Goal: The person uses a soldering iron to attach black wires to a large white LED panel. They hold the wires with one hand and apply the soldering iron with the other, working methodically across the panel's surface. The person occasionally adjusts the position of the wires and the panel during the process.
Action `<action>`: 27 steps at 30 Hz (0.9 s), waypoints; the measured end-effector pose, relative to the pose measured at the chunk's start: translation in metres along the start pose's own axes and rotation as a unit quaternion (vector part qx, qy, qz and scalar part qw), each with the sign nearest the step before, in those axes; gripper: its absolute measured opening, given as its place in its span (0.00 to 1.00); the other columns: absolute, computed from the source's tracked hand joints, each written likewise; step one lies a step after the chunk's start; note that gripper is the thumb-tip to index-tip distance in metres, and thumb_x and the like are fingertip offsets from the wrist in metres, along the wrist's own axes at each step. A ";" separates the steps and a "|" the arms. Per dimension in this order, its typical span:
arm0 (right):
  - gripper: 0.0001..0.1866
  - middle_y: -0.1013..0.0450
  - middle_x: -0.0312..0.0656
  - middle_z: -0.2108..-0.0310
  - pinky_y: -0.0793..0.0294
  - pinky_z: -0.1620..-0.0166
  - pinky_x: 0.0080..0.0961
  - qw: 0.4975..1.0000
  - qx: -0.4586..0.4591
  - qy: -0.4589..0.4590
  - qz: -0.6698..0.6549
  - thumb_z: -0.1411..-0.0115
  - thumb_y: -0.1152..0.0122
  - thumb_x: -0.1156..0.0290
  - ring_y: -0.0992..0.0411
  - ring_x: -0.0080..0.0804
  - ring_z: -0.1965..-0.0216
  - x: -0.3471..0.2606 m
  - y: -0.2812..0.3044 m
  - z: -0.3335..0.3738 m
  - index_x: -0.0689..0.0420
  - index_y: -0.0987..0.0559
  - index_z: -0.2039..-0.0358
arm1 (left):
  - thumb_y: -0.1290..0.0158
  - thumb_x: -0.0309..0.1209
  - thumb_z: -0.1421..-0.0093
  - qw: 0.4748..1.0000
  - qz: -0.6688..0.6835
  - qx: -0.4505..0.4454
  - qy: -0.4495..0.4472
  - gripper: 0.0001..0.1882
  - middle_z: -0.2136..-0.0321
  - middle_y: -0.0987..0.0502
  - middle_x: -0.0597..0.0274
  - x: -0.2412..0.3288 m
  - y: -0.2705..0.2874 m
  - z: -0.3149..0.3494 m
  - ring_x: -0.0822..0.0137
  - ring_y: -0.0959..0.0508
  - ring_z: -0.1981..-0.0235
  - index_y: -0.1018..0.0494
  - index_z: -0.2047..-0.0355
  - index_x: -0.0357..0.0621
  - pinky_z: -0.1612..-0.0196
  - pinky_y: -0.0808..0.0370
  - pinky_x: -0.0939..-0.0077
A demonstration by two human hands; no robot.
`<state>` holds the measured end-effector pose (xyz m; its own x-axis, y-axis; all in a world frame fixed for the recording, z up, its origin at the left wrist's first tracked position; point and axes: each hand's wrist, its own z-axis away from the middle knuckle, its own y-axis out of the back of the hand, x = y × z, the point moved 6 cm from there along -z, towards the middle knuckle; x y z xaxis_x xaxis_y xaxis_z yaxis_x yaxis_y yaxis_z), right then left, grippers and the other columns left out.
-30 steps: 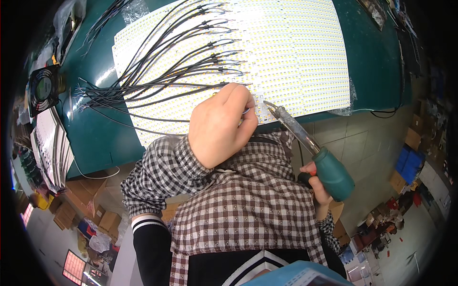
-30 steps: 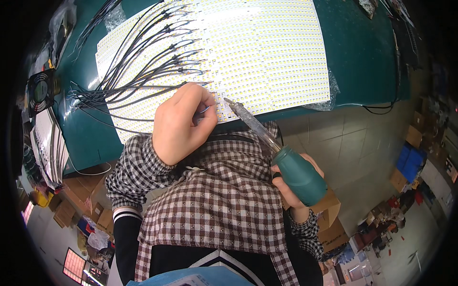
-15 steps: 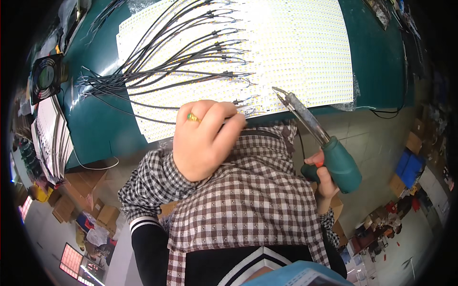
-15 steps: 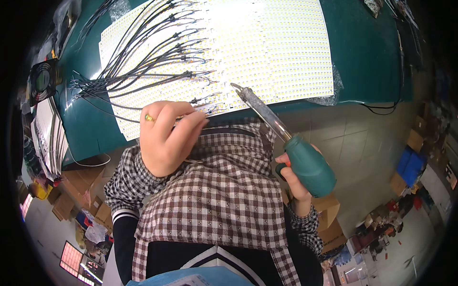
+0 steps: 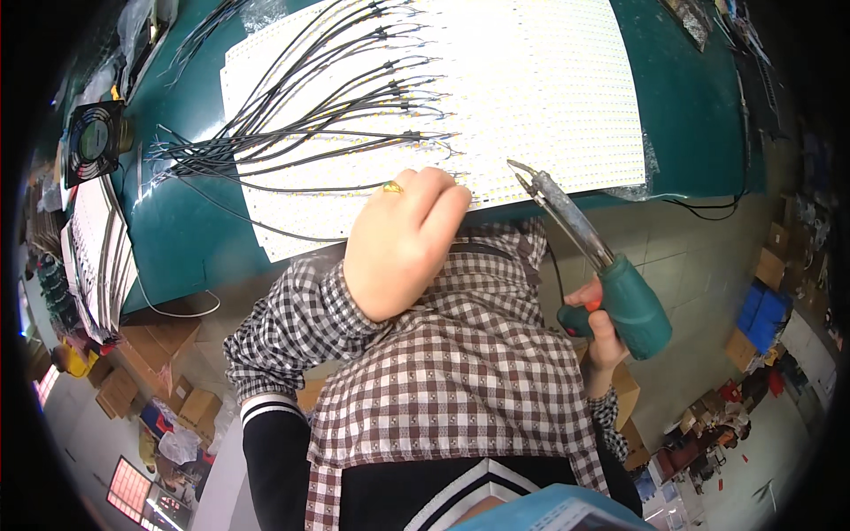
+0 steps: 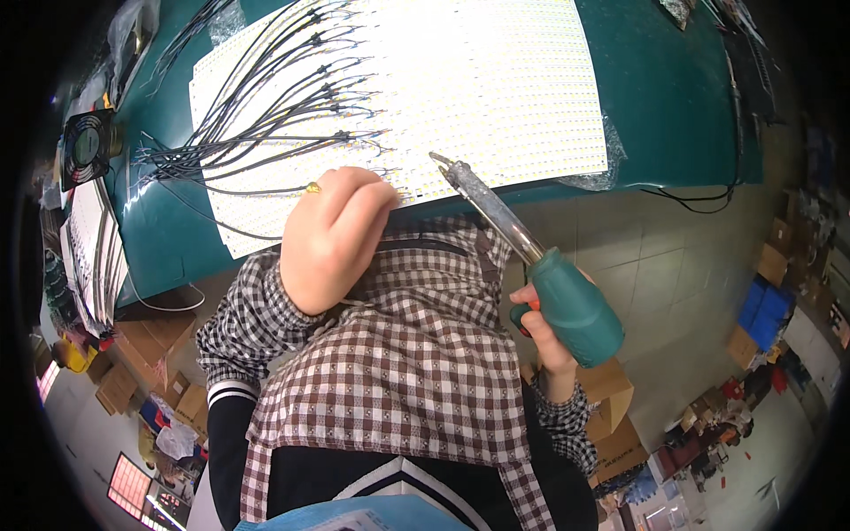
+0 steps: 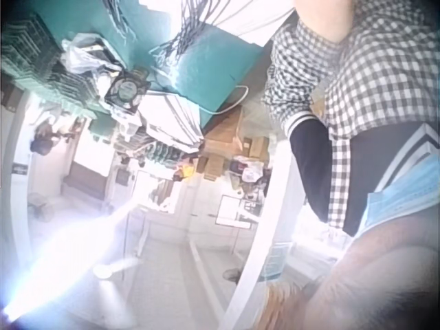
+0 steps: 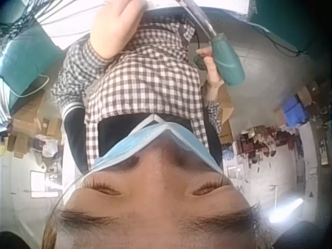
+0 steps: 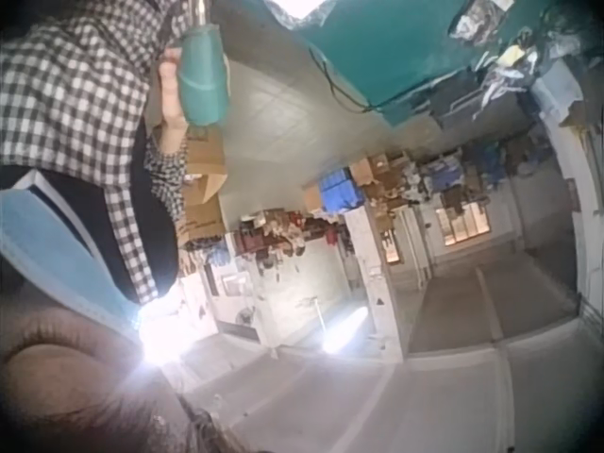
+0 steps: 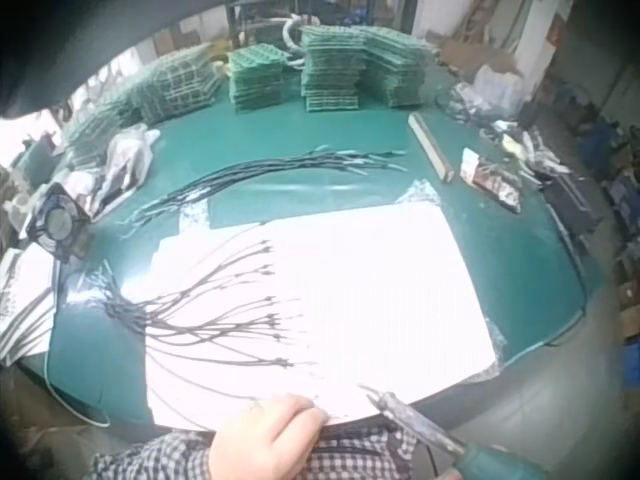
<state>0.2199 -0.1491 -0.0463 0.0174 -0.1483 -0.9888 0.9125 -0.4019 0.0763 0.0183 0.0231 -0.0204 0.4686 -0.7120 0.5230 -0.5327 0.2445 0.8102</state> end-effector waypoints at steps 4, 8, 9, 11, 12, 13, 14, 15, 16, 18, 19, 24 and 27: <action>0.28 0.25 0.51 0.67 0.22 0.62 0.36 1.000 0.003 -0.008 -0.015 0.41 0.38 0.60 0.24 0.40 0.68 0.002 0.005 0.003 0.74 0.28 0.52 | 0.41 0.18 0.49 0.996 0.080 0.004 0.038 0.09 0.71 0.26 0.56 -0.008 0.002 -0.004 0.56 0.24 0.70 0.28 0.68 0.39 0.69 0.27 0.67; 0.29 0.25 0.52 0.65 0.20 0.62 0.35 0.999 0.029 -0.024 -0.034 0.41 0.38 0.60 0.23 0.41 0.67 0.000 0.004 0.004 0.75 0.29 0.50 | 0.42 0.19 0.48 0.975 0.163 -0.021 0.148 0.07 0.74 0.28 0.58 -0.019 -0.003 -0.006 0.62 0.25 0.74 0.28 0.70 0.38 0.71 0.28 0.72; 0.30 0.25 0.53 0.64 0.20 0.63 0.34 0.998 0.032 -0.029 -0.036 0.41 0.38 0.60 0.23 0.41 0.67 0.000 0.004 0.004 0.75 0.29 0.50 | 0.42 0.20 0.48 0.974 0.165 -0.020 0.157 0.06 0.75 0.28 0.59 -0.021 -0.003 -0.007 0.61 0.25 0.74 0.28 0.71 0.40 0.71 0.28 0.70; 0.30 0.24 0.53 0.63 0.19 0.62 0.34 0.999 0.028 -0.027 -0.033 0.41 0.38 0.60 0.22 0.41 0.66 -0.001 0.004 0.003 0.74 0.30 0.49 | 0.43 0.22 0.49 0.970 0.167 -0.018 0.173 0.05 0.76 0.28 0.59 -0.023 -0.002 -0.009 0.58 0.24 0.75 0.29 0.73 0.43 0.72 0.28 0.66; 0.30 0.24 0.53 0.63 0.19 0.62 0.33 0.999 0.026 -0.025 -0.032 0.41 0.39 0.60 0.22 0.41 0.65 -0.002 0.004 0.003 0.74 0.30 0.48 | 0.43 0.22 0.48 0.971 0.163 -0.025 0.174 0.05 0.76 0.28 0.60 -0.023 -0.002 -0.010 0.60 0.25 0.75 0.28 0.73 0.42 0.72 0.28 0.69; 0.30 0.24 0.53 0.63 0.19 0.62 0.33 0.999 0.025 -0.027 -0.028 0.41 0.39 0.60 0.22 0.41 0.66 -0.002 0.004 0.004 0.74 0.29 0.49 | 0.43 0.21 0.48 0.971 0.158 -0.032 0.176 0.04 0.76 0.28 0.60 -0.022 -0.001 -0.011 0.63 0.26 0.76 0.28 0.73 0.41 0.72 0.29 0.72; 0.29 0.24 0.54 0.63 0.19 0.62 0.33 0.999 0.024 -0.028 -0.024 0.41 0.39 0.59 0.22 0.41 0.66 -0.003 0.003 0.005 0.74 0.28 0.50 | 0.42 0.20 0.48 0.971 0.153 -0.040 0.178 0.04 0.76 0.29 0.60 -0.022 -0.001 -0.011 0.65 0.27 0.76 0.27 0.74 0.40 0.72 0.29 0.74; 0.28 0.24 0.54 0.63 0.19 0.62 0.33 0.999 0.024 -0.030 -0.019 0.41 0.39 0.59 0.22 0.41 0.66 -0.003 0.003 0.007 0.73 0.28 0.51 | 0.42 0.21 0.48 0.971 0.154 -0.040 0.178 0.04 0.76 0.29 0.60 -0.022 -0.001 -0.011 0.65 0.27 0.76 0.27 0.73 0.40 0.72 0.29 0.74; 0.27 0.24 0.54 0.64 0.20 0.62 0.33 0.999 0.024 -0.029 -0.020 0.41 0.39 0.59 0.23 0.40 0.66 -0.004 0.001 0.007 0.73 0.27 0.52 | 0.43 0.21 0.48 0.971 0.154 -0.041 0.178 0.04 0.76 0.29 0.60 -0.022 -0.001 -0.011 0.65 0.27 0.76 0.27 0.73 0.40 0.72 0.29 0.74; 0.26 0.24 0.54 0.65 0.21 0.61 0.33 0.999 0.024 -0.027 -0.022 0.41 0.39 0.59 0.23 0.40 0.67 -0.004 -0.001 0.008 0.72 0.25 0.54 | 0.43 0.21 0.48 0.971 0.153 -0.042 0.177 0.04 0.76 0.28 0.60 -0.022 -0.002 -0.011 0.65 0.26 0.75 0.27 0.73 0.41 0.72 0.29 0.74; 0.25 0.23 0.52 0.65 0.20 0.61 0.33 0.999 0.017 -0.028 -0.041 0.42 0.36 0.61 0.23 0.39 0.66 -0.001 -0.001 0.009 0.71 0.26 0.54 | 0.43 0.21 0.48 0.972 0.152 -0.041 0.176 0.04 0.76 0.28 0.60 -0.022 -0.002 -0.011 0.64 0.26 0.75 0.27 0.73 0.41 0.72 0.29 0.74; 0.23 0.22 0.49 0.67 0.19 0.61 0.30 0.999 -0.011 -0.035 -0.039 0.45 0.28 0.67 0.21 0.36 0.66 0.003 -0.002 0.010 0.70 0.24 0.56 | 0.43 0.22 0.48 0.976 0.138 -0.045 0.161 0.04 0.76 0.28 0.60 -0.022 -0.003 -0.011 0.64 0.25 0.75 0.28 0.74 0.41 0.72 0.29 0.73; 0.20 0.22 0.47 0.69 0.19 0.63 0.28 0.999 0.000 -0.039 -0.020 0.48 0.27 0.67 0.22 0.33 0.69 0.000 -0.004 0.009 0.69 0.21 0.62 | 0.43 0.22 0.48 0.975 0.140 -0.039 0.167 0.04 0.76 0.28 0.60 -0.022 -0.004 -0.011 0.63 0.25 0.74 0.28 0.74 0.41 0.72 0.29 0.72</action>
<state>0.2126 -0.1560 -0.0451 -0.0521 -0.2026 -0.9779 0.9122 -0.4082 0.0360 0.0178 0.0453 -0.0321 0.5227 -0.3594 0.7730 -0.6235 0.4573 0.6342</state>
